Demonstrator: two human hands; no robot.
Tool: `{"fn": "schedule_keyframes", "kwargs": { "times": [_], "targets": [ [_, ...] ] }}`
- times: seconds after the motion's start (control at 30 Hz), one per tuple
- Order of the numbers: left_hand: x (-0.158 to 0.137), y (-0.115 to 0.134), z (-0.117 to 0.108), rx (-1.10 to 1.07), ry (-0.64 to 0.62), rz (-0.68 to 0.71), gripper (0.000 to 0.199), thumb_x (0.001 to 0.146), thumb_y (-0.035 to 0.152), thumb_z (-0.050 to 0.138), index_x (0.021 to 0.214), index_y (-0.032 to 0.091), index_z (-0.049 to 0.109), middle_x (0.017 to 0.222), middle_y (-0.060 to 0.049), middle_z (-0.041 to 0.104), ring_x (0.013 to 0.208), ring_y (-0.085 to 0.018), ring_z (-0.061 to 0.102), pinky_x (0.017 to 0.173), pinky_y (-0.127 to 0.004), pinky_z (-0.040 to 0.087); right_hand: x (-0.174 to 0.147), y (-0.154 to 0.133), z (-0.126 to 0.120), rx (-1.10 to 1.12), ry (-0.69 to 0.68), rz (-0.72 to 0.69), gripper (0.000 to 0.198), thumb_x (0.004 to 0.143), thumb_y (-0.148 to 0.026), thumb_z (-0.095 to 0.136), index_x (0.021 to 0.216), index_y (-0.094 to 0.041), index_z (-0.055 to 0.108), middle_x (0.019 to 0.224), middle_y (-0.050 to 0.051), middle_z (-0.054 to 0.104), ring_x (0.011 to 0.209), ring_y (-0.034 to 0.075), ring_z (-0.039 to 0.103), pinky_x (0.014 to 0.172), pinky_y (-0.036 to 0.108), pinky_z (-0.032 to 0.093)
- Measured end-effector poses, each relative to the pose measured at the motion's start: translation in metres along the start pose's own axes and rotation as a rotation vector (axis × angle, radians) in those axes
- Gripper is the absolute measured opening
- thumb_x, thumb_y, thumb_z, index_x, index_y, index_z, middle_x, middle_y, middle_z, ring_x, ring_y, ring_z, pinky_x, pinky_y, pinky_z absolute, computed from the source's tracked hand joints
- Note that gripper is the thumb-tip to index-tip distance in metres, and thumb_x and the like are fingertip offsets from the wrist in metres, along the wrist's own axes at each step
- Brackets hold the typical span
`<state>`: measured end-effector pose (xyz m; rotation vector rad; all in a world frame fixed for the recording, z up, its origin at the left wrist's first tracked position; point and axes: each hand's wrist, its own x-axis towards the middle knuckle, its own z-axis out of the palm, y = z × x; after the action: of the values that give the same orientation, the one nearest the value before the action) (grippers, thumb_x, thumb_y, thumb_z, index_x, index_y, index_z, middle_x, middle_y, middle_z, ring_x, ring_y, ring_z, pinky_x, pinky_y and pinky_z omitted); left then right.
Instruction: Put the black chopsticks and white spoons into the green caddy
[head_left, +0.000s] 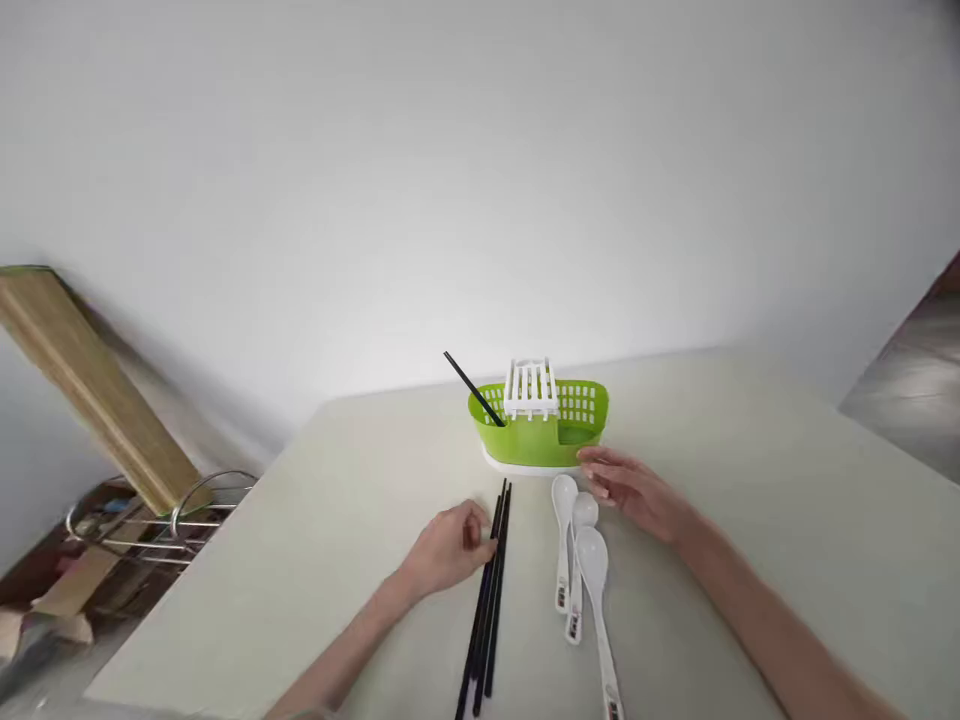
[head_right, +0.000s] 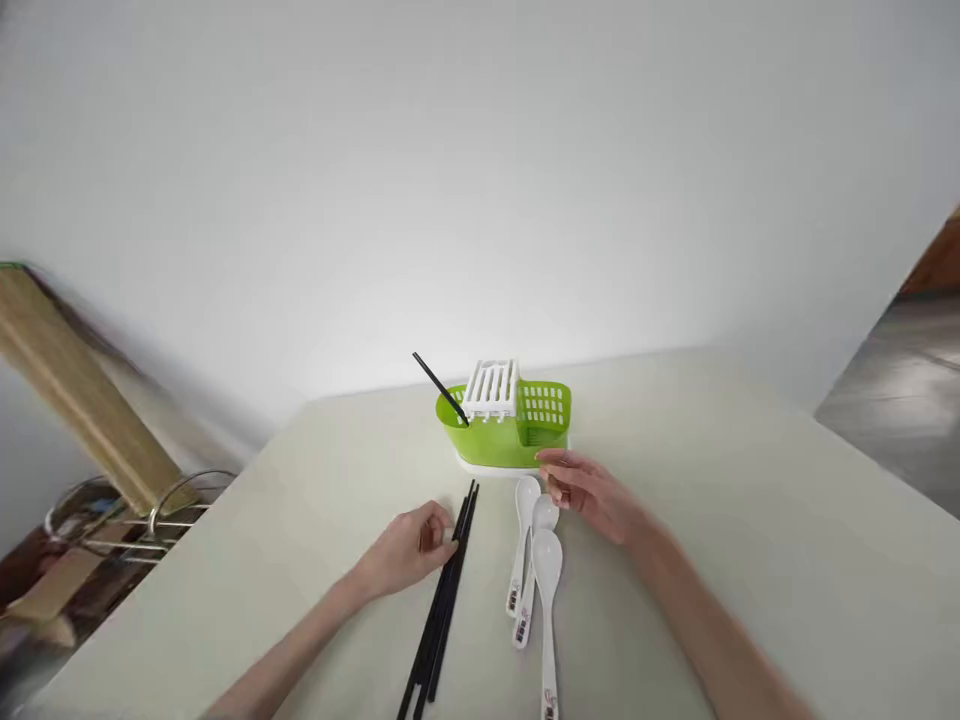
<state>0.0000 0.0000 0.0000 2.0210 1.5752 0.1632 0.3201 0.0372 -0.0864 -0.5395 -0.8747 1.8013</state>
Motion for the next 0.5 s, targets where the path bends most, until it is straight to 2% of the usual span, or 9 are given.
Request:
{"fn": "schedule_keyframes", "kwargs": {
  "times": [0.2, 0.33, 0.5],
  "targets": [
    [-0.007, 0.008, 0.002, 0.139, 0.006, -0.07, 0.017, 0.082, 0.03, 0.06, 0.097, 0.023, 0.058, 0.083, 0.001, 0.07, 0.074, -0.018, 0.064, 0.067, -0.029, 0.045, -0.001, -0.002, 0.003, 0.0, -0.005, 0.003, 0.028, 0.085, -0.033, 0.084, 0.111, -0.024, 0.079, 0.089, 0.001, 0.061, 0.069, 0.011, 0.052, 0.058, 0.025, 0.042],
    [-0.013, 0.022, -0.002, 0.403, 0.044, -0.162, 0.019, 0.087, 0.031, 0.055, 0.101, 0.021, 0.062, 0.094, -0.006, 0.076, 0.083, -0.025, 0.071, 0.071, -0.034, 0.046, -0.002, -0.005, 0.006, -0.01, -0.007, 0.003, 0.028, 0.085, -0.033, 0.084, 0.111, -0.024, 0.078, 0.089, 0.001, 0.059, 0.069, 0.011, 0.05, 0.059, 0.025, 0.042],
    [-0.014, 0.025, -0.007, 0.665, 0.03, -0.193, 0.025, 0.09, 0.023, 0.049, 0.104, 0.016, 0.068, 0.101, -0.014, 0.077, 0.092, -0.033, 0.074, 0.074, -0.039, 0.05, -0.003, -0.006, 0.006, -0.022, -0.005, 0.008, 0.029, 0.085, -0.034, 0.084, 0.112, -0.025, 0.078, 0.09, 0.0, 0.059, 0.069, 0.01, 0.05, 0.06, 0.025, 0.042]
  ]
}}
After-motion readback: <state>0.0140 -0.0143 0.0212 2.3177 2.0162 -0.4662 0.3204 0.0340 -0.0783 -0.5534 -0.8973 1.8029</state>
